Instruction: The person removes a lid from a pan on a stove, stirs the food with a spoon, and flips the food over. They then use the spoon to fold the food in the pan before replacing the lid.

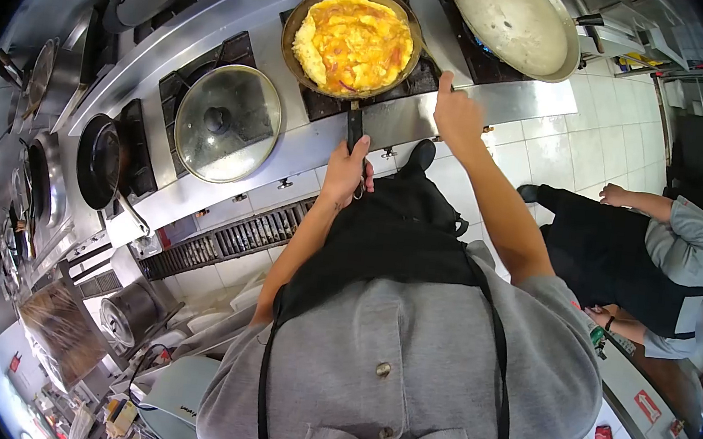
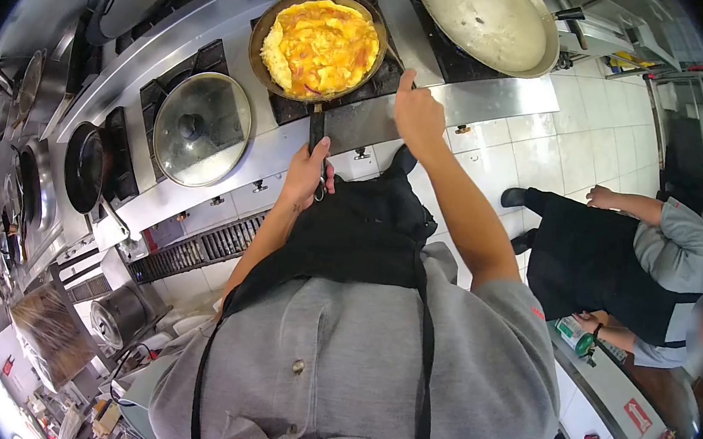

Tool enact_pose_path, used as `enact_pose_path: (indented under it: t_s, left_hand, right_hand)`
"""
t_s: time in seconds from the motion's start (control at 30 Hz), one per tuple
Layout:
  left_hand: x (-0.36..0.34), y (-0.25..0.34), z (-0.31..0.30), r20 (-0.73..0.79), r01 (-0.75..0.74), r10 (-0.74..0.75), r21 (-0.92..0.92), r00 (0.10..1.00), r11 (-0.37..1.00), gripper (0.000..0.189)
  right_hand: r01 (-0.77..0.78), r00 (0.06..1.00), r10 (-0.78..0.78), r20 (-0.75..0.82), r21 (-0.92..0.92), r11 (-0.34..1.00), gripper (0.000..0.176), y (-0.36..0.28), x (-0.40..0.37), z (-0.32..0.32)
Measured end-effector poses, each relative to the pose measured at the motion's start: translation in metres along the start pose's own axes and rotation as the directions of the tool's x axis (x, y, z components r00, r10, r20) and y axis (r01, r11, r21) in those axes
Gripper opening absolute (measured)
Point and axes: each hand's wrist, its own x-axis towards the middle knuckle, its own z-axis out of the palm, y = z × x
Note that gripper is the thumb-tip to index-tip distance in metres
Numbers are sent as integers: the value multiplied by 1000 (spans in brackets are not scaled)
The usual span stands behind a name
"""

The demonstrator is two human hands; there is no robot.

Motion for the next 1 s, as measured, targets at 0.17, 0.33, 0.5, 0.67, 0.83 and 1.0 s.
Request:
enact_pose_path:
  t_s: [0.17, 0.33, 0.5, 0.67, 0.83, 1.0]
  left_hand:
    - [2, 1, 0, 16, 33, -33, 30, 999, 999, 35]
    - [2, 2, 2, 26, 40, -40, 2, 999, 999, 34]
    - [2, 0, 0, 22, 28, -29, 17, 999, 999, 33]
    - [0, 2, 2, 2, 48, -48, 22, 999, 999, 33]
    - [0, 1, 3, 0, 37, -37, 33, 999, 999, 32]
    - [0, 2, 2, -16, 31, -31, 13, 999, 999, 32]
  right_hand:
    - [-41, 974, -11, 227, 222, 974, 49, -5, -24, -23]
    - [-79, 984, 46, 170, 193, 978, 52, -12, -41, -16]
    - [-37, 999, 34, 24, 108, 993, 44, -9, -38, -17]
    - [0, 993, 5, -120, 39, 999, 47, 6, -1, -19]
    - [114, 949, -143, -279, -118, 986, 43, 26, 25, -21]
    - [44, 992, -55, -118, -93, 995, 46, 7, -17, -16]
